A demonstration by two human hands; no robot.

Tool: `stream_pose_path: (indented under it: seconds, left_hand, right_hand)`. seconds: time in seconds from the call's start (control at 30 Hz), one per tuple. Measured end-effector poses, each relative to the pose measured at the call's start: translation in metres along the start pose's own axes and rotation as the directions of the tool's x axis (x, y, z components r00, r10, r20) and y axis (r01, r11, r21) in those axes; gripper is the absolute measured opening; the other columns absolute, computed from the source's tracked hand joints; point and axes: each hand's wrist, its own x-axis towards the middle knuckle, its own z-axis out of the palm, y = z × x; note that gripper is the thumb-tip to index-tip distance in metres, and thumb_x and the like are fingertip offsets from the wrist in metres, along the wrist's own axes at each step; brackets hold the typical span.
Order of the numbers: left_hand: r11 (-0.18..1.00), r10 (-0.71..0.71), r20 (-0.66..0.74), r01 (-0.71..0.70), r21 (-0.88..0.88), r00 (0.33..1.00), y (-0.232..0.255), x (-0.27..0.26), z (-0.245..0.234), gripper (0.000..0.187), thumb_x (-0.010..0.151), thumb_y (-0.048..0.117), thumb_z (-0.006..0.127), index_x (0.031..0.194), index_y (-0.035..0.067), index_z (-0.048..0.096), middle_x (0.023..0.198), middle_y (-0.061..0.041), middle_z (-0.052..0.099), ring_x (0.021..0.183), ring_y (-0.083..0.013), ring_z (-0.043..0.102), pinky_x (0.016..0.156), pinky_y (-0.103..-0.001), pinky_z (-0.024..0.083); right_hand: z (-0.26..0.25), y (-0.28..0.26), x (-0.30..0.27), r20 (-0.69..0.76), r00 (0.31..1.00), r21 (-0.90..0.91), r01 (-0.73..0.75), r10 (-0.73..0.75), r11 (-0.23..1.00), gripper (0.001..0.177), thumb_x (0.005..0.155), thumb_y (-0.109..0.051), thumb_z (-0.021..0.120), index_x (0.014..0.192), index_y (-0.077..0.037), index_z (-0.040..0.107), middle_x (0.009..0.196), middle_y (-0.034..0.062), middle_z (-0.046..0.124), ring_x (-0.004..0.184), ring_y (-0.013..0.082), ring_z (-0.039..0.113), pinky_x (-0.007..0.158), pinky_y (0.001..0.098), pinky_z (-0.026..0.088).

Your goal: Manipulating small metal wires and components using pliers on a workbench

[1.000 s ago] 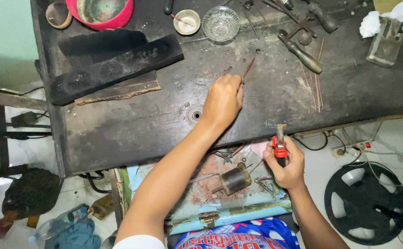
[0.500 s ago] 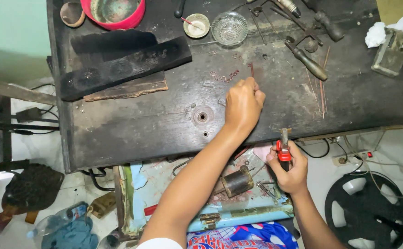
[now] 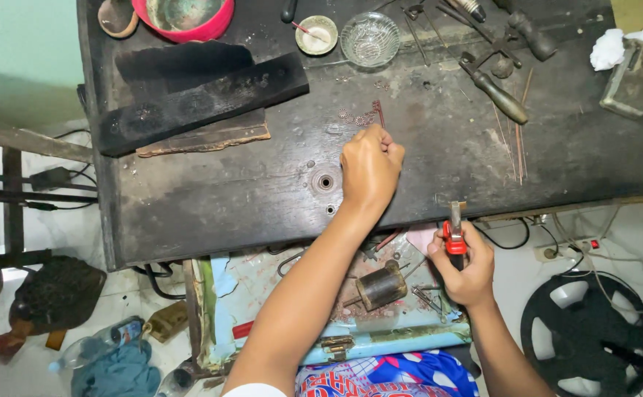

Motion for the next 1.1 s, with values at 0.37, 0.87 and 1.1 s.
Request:
stream_pose_path:
  seconds: [0.37,0.87,1.1]
  left_hand:
    - [0.949,0.255,0.276,-0.295,0.113,0.927,-0.019,-0.005,-0.155,0.008,0.086,0.001,0.068,0.091,0.006,0.07,0.083,-0.014,0.071,0.083,-0.0366,0.072,0.076,-0.043,0.057]
    - [0.963,0.231,0.685,-0.261,-0.061,0.691,-0.036,-0.114,-0.19,0.022,0.097,0.005,0.054,0.112,0.003,0.07,0.115,-0.022,0.072,0.108,-0.0407,0.07,0.09,-0.046,0.058]
    - [0.693,0.37,0.63,-0.654,0.303,0.683,-0.009,-0.119,-0.122,0.036,0.094,0.013,0.053,0.129,0.013,0.063,0.108,-0.003,0.07,0.064,-0.0207,0.074,0.051,-0.035,0.06]
  right_hand:
    - [0.001,0.005,-0.007,-0.034,0.999,0.069,-0.029,0.031,0.997,0.013,0.086,-0.007,0.076,0.094,-0.003,0.066,0.068,0.007,0.066,0.059,0.0135,0.057,0.06,0.0293,0.049]
    - [0.008,-0.044,-0.005,0.225,0.971,-0.013,-0.076,0.077,0.997,0.01,0.087,-0.006,0.072,0.091,-0.004,0.064,0.087,0.0109,0.079,0.067,0.0193,0.068,0.071,0.0335,0.053]
    - [0.021,-0.038,-0.017,0.197,0.978,0.037,-0.083,0.074,0.996,0.011,0.089,-0.012,0.07,0.094,-0.006,0.063,0.094,0.0081,0.081,0.071,0.0132,0.068,0.072,0.0295,0.053]
